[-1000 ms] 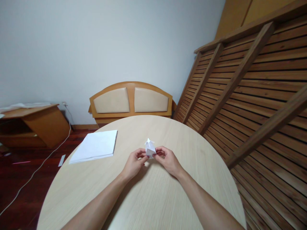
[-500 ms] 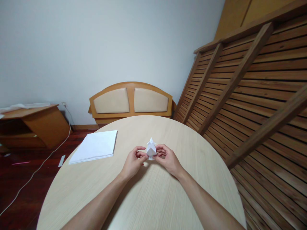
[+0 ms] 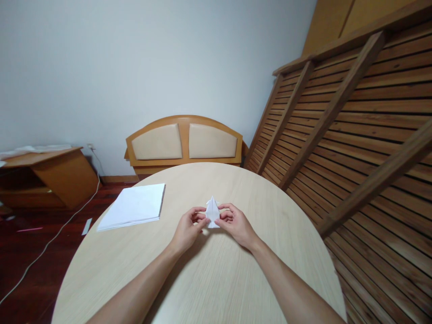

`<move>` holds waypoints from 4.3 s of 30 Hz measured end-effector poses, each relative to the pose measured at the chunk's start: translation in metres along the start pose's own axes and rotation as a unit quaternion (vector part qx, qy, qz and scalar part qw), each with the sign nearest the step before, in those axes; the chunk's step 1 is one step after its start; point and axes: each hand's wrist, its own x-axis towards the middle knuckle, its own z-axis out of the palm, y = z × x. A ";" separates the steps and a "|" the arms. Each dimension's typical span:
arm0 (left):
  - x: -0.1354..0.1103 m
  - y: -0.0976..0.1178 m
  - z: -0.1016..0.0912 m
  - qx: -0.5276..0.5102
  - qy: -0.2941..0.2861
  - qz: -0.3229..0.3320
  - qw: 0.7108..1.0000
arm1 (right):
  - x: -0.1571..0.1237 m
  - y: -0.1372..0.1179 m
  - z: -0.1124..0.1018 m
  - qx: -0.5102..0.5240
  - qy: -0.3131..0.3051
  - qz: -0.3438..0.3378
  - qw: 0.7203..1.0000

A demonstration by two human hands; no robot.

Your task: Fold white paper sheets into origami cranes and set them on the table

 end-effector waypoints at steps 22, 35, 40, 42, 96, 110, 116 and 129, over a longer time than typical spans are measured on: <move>0.000 0.002 0.001 -0.007 0.009 -0.019 1.000 | 0.002 0.003 -0.002 0.006 0.001 0.007 1.000; -0.002 0.004 0.002 0.002 0.004 0.018 1.000 | 0.001 0.001 -0.002 0.003 -0.005 -0.001 1.000; -0.004 0.006 0.003 0.006 0.011 0.025 1.000 | 0.003 0.005 -0.003 0.008 0.005 -0.030 1.000; -0.004 0.006 0.003 0.019 0.008 0.035 0.999 | 0.003 0.007 -0.004 0.005 0.009 -0.031 0.999; 0.001 -0.006 -0.007 0.089 -0.016 0.051 0.995 | 0.001 0.012 -0.007 -0.122 -0.032 -0.071 0.989; 0.003 -0.017 -0.015 0.262 0.005 0.056 0.963 | -0.002 0.010 -0.006 -0.161 -0.049 -0.018 0.986; 0.002 -0.013 -0.010 0.180 0.001 0.032 0.983 | -0.003 0.006 -0.006 -0.194 -0.044 -0.038 0.979; 0.001 -0.017 -0.009 0.203 -0.026 0.049 0.978 | -0.001 0.018 -0.006 -0.186 -0.037 -0.049 0.981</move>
